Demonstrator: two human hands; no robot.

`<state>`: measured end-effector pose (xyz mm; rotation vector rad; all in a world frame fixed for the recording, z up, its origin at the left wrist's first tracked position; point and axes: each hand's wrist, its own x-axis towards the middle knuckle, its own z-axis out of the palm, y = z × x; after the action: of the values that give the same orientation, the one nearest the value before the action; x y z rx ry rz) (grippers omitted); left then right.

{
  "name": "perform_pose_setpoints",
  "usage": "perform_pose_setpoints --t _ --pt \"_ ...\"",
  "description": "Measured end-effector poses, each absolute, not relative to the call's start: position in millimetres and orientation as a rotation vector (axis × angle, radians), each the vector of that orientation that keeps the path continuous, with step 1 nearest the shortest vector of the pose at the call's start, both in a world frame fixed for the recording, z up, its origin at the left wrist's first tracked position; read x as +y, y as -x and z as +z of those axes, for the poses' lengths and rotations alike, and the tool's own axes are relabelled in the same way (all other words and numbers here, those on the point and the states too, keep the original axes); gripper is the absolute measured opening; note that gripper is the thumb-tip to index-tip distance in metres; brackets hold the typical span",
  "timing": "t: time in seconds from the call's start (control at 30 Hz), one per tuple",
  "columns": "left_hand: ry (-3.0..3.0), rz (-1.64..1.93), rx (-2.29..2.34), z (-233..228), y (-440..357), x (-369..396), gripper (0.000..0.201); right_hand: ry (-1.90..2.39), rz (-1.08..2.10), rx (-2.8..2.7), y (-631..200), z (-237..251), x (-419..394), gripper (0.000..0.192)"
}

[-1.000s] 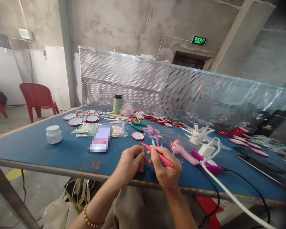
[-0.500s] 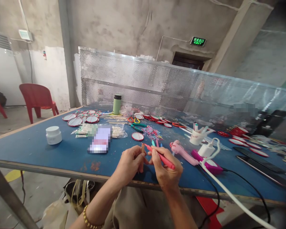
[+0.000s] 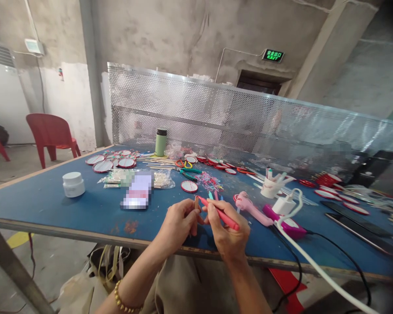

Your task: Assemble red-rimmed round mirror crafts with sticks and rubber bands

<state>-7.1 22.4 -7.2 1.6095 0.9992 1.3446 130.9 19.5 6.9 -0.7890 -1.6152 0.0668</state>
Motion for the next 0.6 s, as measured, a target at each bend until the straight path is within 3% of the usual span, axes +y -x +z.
perform_pose_setpoints --t 0.6 --pt "-1.636 1.332 1.016 -9.8 7.7 23.4 0.024 0.789 0.035 -1.608 -131.6 7.0 18.4 0.011"
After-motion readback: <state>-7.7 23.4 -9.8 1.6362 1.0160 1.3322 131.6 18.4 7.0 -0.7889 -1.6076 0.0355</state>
